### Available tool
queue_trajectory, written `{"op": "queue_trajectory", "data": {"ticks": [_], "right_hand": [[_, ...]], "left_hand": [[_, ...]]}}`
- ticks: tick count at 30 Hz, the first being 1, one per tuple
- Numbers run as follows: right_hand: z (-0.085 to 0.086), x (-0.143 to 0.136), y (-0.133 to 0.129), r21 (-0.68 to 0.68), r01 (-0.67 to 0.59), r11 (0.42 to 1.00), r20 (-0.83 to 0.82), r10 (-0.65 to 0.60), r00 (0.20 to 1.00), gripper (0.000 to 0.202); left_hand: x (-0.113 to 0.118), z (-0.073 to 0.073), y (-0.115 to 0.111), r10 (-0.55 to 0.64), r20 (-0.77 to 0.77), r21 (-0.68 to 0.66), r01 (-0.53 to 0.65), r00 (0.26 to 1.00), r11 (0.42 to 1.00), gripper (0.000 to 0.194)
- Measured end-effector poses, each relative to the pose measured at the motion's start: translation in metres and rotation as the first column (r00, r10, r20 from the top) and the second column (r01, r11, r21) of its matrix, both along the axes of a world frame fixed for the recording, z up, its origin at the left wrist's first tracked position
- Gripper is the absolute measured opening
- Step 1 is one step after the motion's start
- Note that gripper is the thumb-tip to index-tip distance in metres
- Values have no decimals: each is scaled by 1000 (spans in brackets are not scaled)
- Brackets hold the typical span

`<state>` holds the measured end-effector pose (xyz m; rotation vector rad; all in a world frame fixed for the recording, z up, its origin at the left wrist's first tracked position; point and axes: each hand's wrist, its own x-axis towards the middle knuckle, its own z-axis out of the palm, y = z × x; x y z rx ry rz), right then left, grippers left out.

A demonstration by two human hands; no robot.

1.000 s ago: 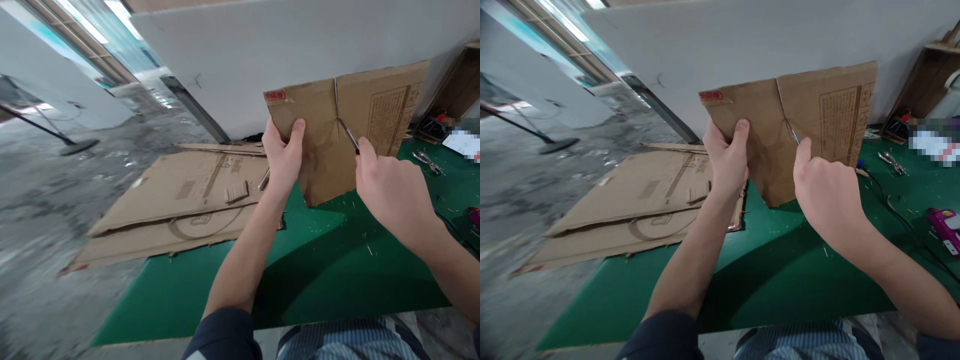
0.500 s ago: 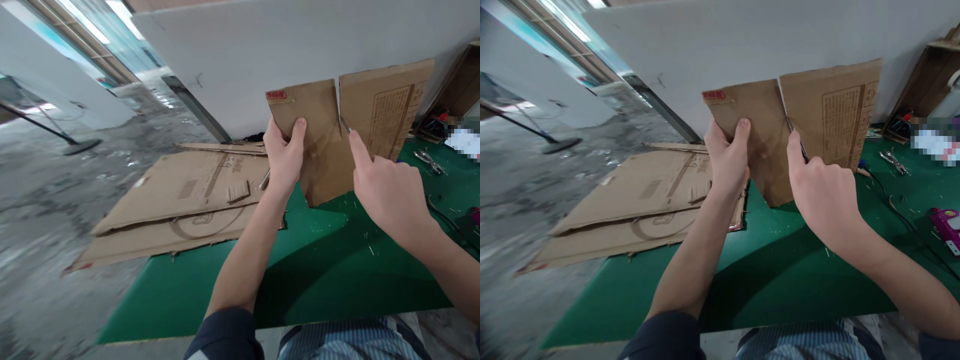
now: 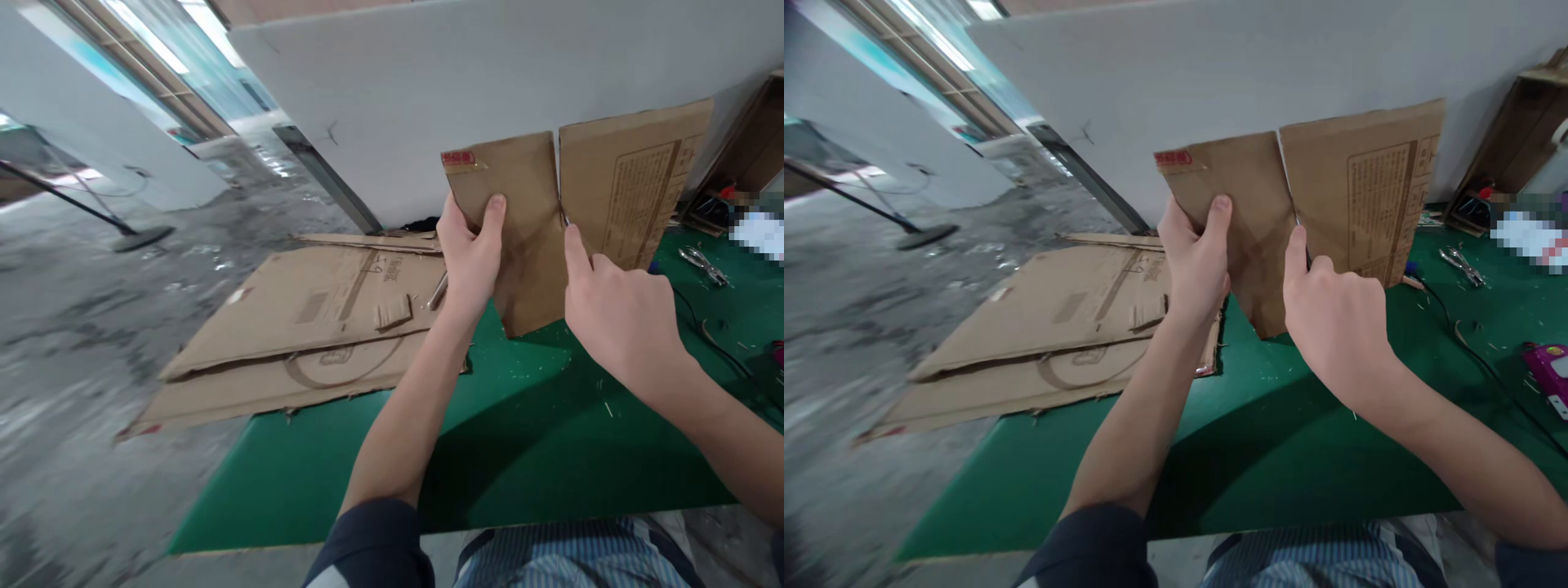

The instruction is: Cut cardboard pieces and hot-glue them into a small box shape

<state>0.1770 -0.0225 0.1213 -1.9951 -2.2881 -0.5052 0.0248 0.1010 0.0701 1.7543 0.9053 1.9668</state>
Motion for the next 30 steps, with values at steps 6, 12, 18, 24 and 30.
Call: {"op": "queue_trajectory", "data": {"ticks": [6, 12, 18, 24, 30], "right_hand": [[6, 5, 2, 1, 5, 1000, -20, -5, 1000, 62], [5, 9, 7, 19, 23, 1000, -22, -22, 1000, 57], [8, 9, 7, -20, 0, 1000, -65, -1, 998, 57], [12, 10, 9, -80, -35, 996, -126, 25, 992, 58], [6, 12, 16, -97, -52, 994, -172, 34, 984, 62]], "left_hand": [[1, 1, 0, 13, 22, 27, -13, 1000, 1000, 41], [2, 0, 0, 20, 19, 36, -21, 1000, 999, 42], [3, 3, -4, 61, 29, 6, -61, 998, 998, 41], [-1, 2, 0, 57, 3, -8, -57, 998, 998, 44], [-7, -5, 9, 25, -44, -14, -25, 999, 1000, 53]]}}
